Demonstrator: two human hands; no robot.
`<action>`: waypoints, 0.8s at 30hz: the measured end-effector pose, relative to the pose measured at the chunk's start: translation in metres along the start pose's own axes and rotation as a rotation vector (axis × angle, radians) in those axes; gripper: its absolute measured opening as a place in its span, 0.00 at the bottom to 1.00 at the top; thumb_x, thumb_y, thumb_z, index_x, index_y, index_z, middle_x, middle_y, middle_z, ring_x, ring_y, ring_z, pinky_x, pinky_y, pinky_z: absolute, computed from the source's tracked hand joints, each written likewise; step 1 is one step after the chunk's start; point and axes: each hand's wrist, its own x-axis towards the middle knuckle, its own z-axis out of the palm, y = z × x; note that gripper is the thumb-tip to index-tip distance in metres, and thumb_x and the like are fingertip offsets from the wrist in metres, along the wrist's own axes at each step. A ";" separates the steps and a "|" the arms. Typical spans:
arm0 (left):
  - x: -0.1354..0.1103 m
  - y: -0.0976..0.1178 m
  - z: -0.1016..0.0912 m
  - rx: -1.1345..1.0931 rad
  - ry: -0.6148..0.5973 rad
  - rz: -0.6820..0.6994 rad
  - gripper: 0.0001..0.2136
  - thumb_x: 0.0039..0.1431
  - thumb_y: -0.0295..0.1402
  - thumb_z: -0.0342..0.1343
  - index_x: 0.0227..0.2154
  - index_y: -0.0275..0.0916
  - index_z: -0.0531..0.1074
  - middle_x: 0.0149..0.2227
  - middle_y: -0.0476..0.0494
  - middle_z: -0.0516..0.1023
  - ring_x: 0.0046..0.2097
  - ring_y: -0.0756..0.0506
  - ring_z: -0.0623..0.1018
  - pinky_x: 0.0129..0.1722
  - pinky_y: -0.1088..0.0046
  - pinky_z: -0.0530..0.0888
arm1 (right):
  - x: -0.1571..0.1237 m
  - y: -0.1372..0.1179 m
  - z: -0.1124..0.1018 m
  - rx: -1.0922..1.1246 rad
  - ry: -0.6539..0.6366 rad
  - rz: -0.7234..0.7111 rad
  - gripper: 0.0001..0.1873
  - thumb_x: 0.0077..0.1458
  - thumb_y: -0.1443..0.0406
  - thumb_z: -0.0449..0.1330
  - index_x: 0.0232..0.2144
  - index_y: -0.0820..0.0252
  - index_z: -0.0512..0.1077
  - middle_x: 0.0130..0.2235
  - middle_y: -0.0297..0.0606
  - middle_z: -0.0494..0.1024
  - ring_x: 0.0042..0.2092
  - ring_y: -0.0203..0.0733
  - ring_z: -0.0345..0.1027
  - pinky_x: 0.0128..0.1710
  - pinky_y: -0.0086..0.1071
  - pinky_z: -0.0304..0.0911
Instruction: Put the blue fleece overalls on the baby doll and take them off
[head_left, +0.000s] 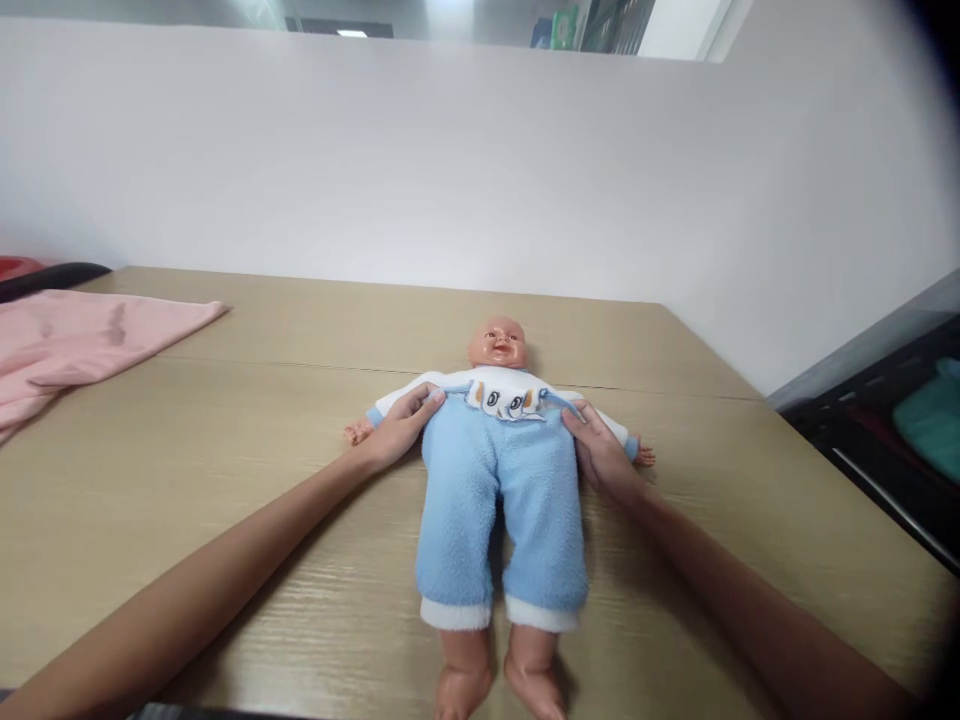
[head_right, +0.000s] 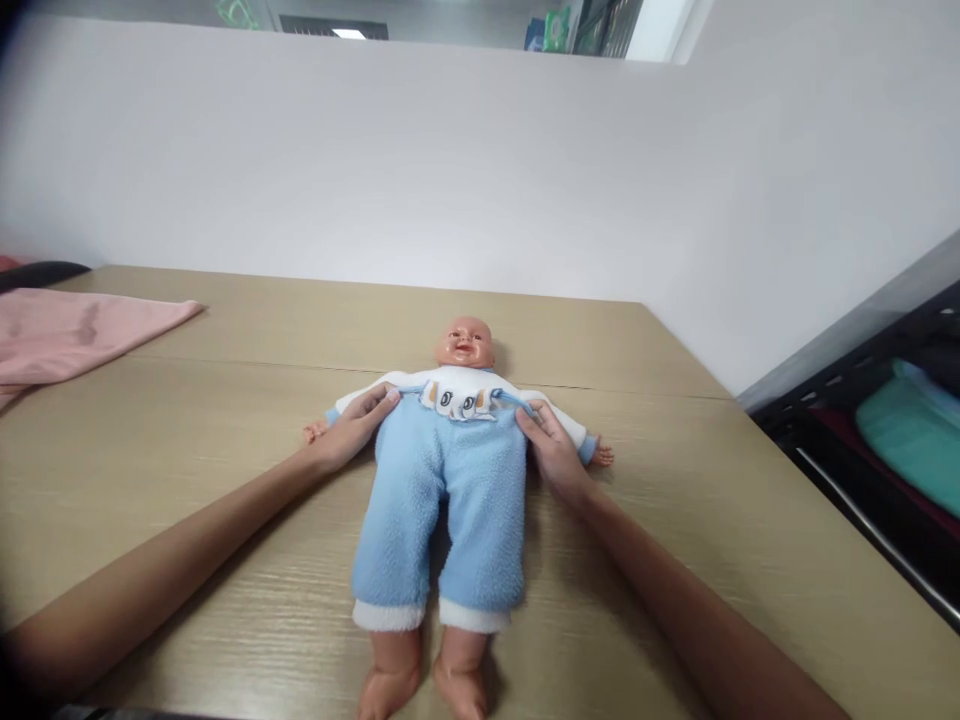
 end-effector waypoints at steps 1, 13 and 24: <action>0.001 -0.003 0.000 0.030 0.003 0.012 0.23 0.69 0.59 0.60 0.39 0.40 0.74 0.33 0.51 0.69 0.33 0.48 0.65 0.34 0.72 0.63 | 0.002 0.002 -0.003 -0.028 -0.011 0.013 0.22 0.51 0.48 0.78 0.39 0.50 0.75 0.33 0.26 0.78 0.35 0.42 0.70 0.40 0.32 0.67; -0.005 -0.016 -0.003 0.155 0.177 0.205 0.17 0.75 0.50 0.58 0.44 0.41 0.77 0.40 0.47 0.77 0.42 0.44 0.73 0.45 0.70 0.69 | -0.008 -0.023 0.002 -0.440 0.025 -0.169 0.18 0.66 0.46 0.67 0.36 0.51 0.77 0.35 0.30 0.75 0.39 0.43 0.66 0.42 0.31 0.64; -0.013 -0.017 0.004 0.128 0.316 0.346 0.12 0.75 0.46 0.59 0.47 0.43 0.77 0.45 0.44 0.78 0.47 0.42 0.75 0.52 0.67 0.69 | 0.087 -0.063 0.110 -0.964 -0.389 -0.474 0.06 0.70 0.61 0.63 0.41 0.54 0.80 0.48 0.42 0.84 0.53 0.52 0.76 0.59 0.44 0.66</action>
